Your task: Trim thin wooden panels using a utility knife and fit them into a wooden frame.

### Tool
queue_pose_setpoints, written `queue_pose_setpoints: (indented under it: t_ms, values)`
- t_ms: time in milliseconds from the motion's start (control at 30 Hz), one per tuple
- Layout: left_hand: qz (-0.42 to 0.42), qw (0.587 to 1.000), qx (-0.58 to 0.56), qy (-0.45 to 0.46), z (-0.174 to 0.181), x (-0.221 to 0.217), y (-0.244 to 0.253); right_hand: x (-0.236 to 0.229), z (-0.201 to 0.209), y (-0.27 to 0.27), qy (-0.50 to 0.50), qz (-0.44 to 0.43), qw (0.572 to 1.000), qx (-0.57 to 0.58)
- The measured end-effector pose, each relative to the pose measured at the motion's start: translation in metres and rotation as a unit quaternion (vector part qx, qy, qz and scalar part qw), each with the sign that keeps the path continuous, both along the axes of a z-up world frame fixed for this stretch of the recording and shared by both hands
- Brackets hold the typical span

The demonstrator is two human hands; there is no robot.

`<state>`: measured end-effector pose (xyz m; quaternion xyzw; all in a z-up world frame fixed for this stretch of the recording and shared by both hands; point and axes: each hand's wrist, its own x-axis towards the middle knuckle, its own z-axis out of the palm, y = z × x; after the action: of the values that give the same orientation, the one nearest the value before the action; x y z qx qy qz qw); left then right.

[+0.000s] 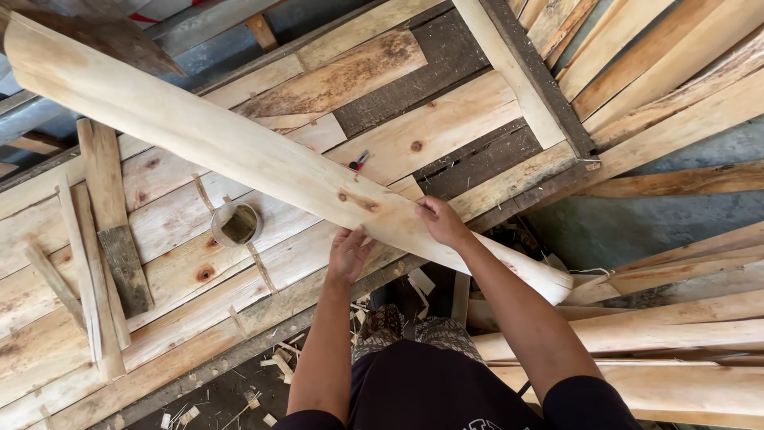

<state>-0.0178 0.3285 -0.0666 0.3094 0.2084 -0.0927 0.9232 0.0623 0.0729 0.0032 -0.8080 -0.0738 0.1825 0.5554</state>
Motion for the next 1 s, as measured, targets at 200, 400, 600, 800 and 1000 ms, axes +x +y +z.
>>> queue_pose_setpoints:
  t_ms: [200,400,600,800,1000]
  values:
    - [-0.179,0.983,0.005,0.052,0.008,0.005,-0.009,-0.005,-0.034,-0.011,0.005,-0.068,0.998,-0.011]
    - [-0.239,0.971,0.009,0.019,0.023,0.001,-0.019,-0.009,0.011,0.023,-0.017,-0.144,0.984,-0.100]
    - [-0.253,0.967,0.008,0.032,0.030,-0.002,-0.007,-0.008,0.025,0.039,-0.091,-0.110,0.984,-0.108]
    - [-0.143,0.990,-0.004,0.008,0.035,-0.002,0.014,0.002,0.059,0.067,-0.248,-0.053,0.952,-0.171]
    - [-0.090,0.996,0.022,-0.006,0.017,0.002,0.062,-0.011,0.061,0.093,-0.392,-0.035,0.880,-0.266]
